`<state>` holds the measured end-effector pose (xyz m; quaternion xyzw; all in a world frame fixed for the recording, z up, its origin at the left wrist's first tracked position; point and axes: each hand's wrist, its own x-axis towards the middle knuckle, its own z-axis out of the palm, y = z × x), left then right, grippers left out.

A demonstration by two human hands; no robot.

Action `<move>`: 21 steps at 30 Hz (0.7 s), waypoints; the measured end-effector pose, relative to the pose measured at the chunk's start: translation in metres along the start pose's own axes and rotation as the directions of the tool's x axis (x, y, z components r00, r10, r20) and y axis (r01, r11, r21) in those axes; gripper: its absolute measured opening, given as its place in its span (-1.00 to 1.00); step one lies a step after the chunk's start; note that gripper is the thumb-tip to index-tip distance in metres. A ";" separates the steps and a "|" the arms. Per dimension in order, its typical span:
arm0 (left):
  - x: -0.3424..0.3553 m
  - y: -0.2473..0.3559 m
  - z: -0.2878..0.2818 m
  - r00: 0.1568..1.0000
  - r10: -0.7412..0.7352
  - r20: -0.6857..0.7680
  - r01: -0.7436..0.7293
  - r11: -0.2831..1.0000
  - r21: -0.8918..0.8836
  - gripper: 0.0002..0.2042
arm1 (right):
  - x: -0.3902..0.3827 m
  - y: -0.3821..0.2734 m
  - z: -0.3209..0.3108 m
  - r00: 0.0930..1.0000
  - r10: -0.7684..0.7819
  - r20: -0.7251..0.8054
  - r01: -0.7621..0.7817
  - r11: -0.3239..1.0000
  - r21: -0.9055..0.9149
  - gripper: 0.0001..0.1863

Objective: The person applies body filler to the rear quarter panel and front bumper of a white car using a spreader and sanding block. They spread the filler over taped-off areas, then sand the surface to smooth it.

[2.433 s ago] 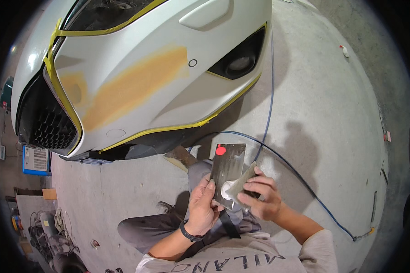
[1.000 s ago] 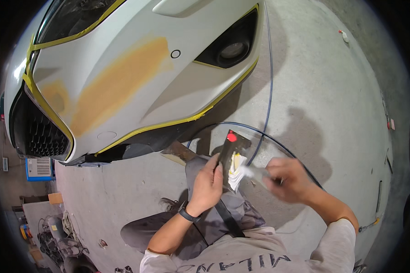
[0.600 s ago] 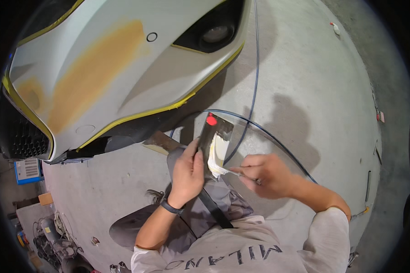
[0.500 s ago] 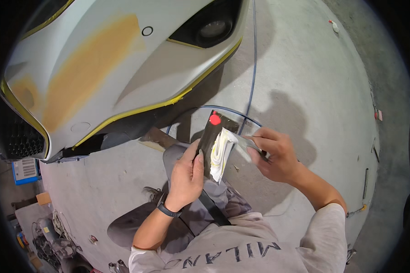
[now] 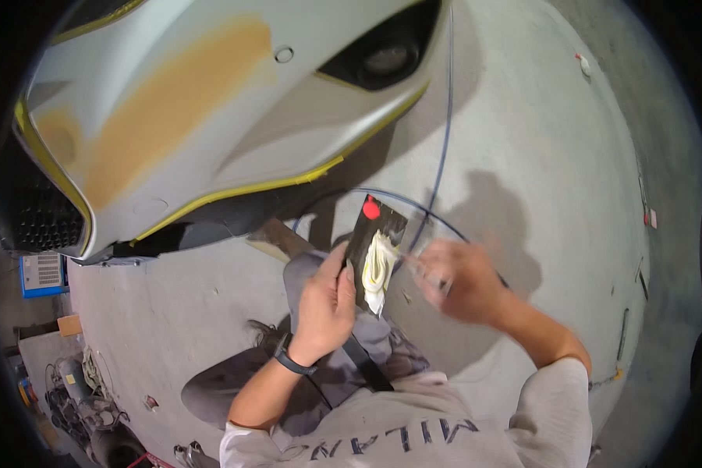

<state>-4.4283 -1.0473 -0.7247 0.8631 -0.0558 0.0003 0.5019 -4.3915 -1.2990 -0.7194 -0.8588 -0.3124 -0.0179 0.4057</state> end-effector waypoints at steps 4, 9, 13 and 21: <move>0.002 0.004 -0.001 0.995 -0.083 -0.060 0.080 0.996 -0.041 -0.63 | 0.002 -0.003 -0.003 0.992 -0.049 0.118 0.030 0.987 0.161 -0.63; 0.006 0.008 -0.001 0.990 -0.136 -0.034 0.133 0.988 -0.079 -0.64 | 0.002 -0.009 -0.004 0.969 -0.157 0.189 0.140 0.985 0.099 -0.69; 0.006 0.011 -0.001 0.964 -0.231 0.131 0.236 0.971 -0.026 -0.65 | -0.002 -0.004 -0.001 0.970 0.170 -0.172 -0.167 0.985 0.028 -0.61; 0.006 0.008 0.003 1.000 0.002 0.012 -0.001 1.000 -0.025 -0.64 | -0.004 -0.001 0.000 0.998 0.052 -0.042 -0.051 0.998 0.027 -0.78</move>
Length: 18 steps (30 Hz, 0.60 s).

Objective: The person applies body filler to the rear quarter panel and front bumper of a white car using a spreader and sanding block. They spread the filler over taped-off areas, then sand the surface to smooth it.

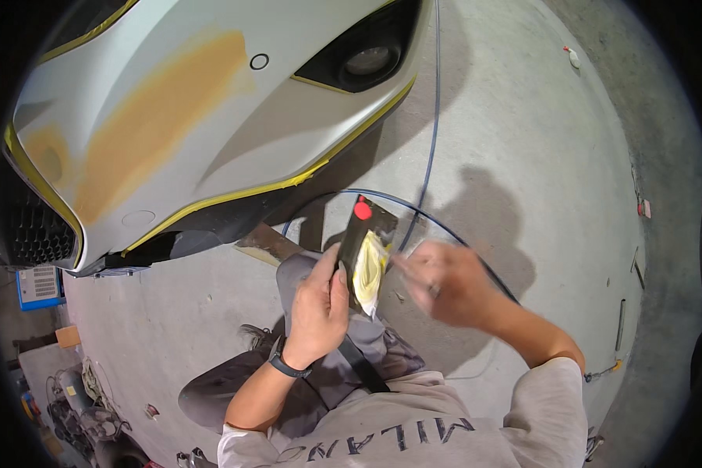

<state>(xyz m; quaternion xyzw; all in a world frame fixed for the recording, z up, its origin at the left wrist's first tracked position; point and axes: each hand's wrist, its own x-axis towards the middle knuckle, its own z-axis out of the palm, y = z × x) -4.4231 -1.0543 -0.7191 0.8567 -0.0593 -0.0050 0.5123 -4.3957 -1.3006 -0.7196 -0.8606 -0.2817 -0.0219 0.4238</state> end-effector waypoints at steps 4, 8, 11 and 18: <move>-0.002 0.000 0.000 0.996 -0.030 -0.083 0.032 0.999 0.027 -0.63 | 0.004 -0.001 0.002 0.990 -0.104 0.096 0.091 0.988 0.124 -0.63; -0.006 0.000 -0.002 0.992 -0.128 0.000 0.127 0.989 -0.070 -0.63 | 0.002 0.002 0.004 0.974 -0.144 0.174 0.149 0.989 -0.020 -0.62; -0.007 0.000 -0.005 0.966 -0.253 -0.050 0.254 0.967 0.011 -0.63 | 0.001 0.003 0.003 0.984 -0.121 0.131 0.111 0.990 0.081 -0.62; -0.008 -0.002 -0.005 0.990 -0.135 -0.048 0.132 0.989 -0.063 -0.64 | 0.005 0.000 0.006 0.992 -0.118 0.055 0.116 0.993 0.038 -0.67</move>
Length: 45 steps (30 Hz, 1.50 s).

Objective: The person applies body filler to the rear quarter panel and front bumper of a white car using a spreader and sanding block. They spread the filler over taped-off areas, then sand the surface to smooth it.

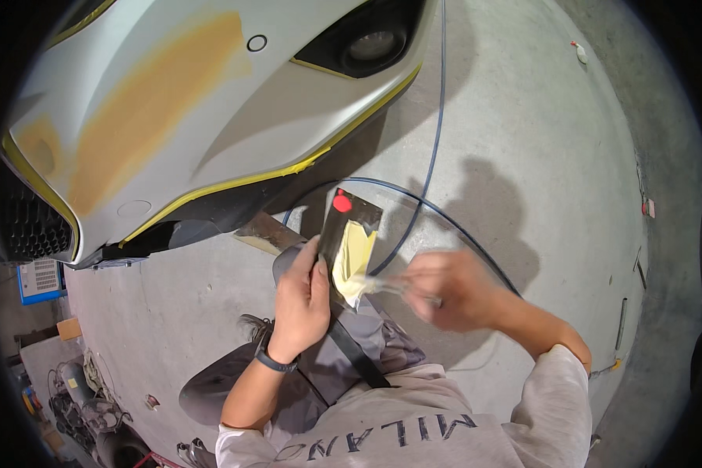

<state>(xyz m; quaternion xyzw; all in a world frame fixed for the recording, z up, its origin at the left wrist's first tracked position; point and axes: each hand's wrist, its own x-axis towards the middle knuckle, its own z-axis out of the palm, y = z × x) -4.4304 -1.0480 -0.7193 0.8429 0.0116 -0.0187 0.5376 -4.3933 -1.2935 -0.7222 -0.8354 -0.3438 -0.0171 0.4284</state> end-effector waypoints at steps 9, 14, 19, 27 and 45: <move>-0.004 0.000 -0.003 0.998 0.000 0.057 -0.003 0.999 0.054 -0.61 | -0.006 -0.001 -0.002 0.978 0.148 -0.148 -0.158 0.986 -0.057 -0.61; -0.007 0.002 -0.005 0.992 -0.126 -0.009 0.126 0.989 0.076 -0.60 | -0.008 -0.002 0.002 0.998 -0.042 0.053 0.041 0.999 0.025 -0.59; -0.005 0.001 -0.001 0.998 -0.008 0.063 0.008 1.000 -0.003 -0.62 | -0.014 0.002 0.001 0.996 -0.070 0.062 0.072 0.997 -0.033 -0.51; -0.005 0.002 0.002 0.997 0.060 0.052 -0.063 0.996 0.055 -0.63 | -0.014 -0.011 -0.004 0.969 -0.159 0.188 0.156 0.987 0.032 -0.61; -0.002 0.008 0.000 0.991 0.098 0.094 -0.101 0.995 0.022 -0.62 | -0.028 -0.003 0.011 0.996 0.001 -0.094 -0.002 1.000 -0.008 -0.52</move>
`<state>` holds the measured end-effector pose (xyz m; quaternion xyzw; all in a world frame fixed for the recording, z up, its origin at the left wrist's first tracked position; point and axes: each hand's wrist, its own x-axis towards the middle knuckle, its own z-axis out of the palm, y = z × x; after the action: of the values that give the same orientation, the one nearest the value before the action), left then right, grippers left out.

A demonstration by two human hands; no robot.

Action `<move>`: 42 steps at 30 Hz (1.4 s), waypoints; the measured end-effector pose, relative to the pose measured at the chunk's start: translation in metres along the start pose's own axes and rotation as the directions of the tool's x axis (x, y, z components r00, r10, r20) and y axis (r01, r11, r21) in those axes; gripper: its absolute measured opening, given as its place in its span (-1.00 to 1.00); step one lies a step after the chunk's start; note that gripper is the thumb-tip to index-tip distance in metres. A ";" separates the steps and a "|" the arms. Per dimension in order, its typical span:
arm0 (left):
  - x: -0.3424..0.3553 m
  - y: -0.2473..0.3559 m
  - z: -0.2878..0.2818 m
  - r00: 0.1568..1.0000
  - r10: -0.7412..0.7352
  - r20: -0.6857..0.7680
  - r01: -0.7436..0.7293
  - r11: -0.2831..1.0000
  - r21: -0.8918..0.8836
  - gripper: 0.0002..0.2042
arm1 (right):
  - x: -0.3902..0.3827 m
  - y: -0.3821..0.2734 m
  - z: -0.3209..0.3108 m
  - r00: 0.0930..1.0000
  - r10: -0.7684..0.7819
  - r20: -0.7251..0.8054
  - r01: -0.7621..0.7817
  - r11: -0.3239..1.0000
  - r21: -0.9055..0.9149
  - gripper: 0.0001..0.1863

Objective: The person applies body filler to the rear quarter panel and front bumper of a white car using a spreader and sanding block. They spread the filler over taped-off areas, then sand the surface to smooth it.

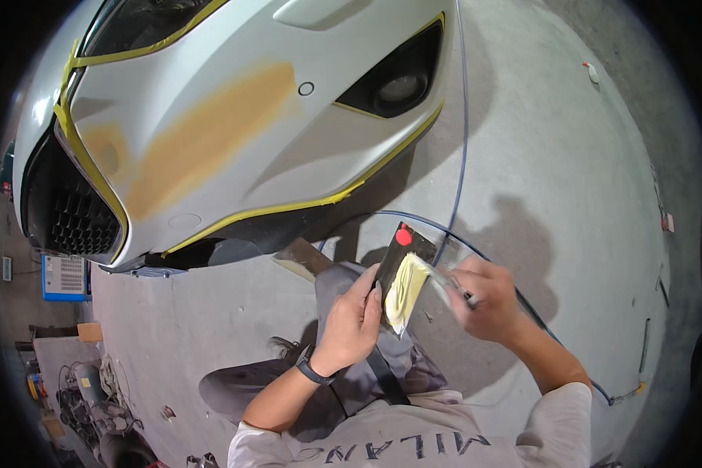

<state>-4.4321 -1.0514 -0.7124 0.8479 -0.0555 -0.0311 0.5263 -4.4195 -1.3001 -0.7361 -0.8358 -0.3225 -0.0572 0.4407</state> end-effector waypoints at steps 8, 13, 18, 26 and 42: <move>-0.005 -0.003 -0.001 0.997 -0.074 0.028 0.072 0.996 0.046 -0.61 | -0.001 -0.003 -0.001 1.000 -0.004 0.029 0.004 1.000 -0.010 -0.58; -0.006 -0.003 0.000 0.967 -0.248 0.060 0.246 0.969 0.025 -0.62 | 0.004 -0.005 -0.004 0.991 0.069 -0.113 -0.068 0.998 0.014 -0.53; -0.004 -0.005 0.001 0.999 -0.037 0.019 0.037 0.999 0.017 -0.62 | 0.007 -0.008 -0.009 0.966 -0.154 0.209 0.141 0.987 0.078 -0.53; -0.003 -0.005 0.001 0.992 -0.122 -0.013 0.122 0.992 0.029 -0.62 | -0.001 -0.002 -0.004 0.988 -0.097 0.117 0.077 0.982 0.171 -0.47; -0.006 -0.005 0.001 0.941 -0.334 0.047 0.321 0.842 -0.435 -0.58 | -0.004 -0.006 0.004 0.984 -0.155 -0.089 0.144 0.982 -0.118 -0.51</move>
<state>-4.4381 -1.0495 -0.7174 0.7056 0.1065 -0.1190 0.6903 -4.4271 -1.2964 -0.7358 -0.8284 -0.3588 -0.1491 0.4034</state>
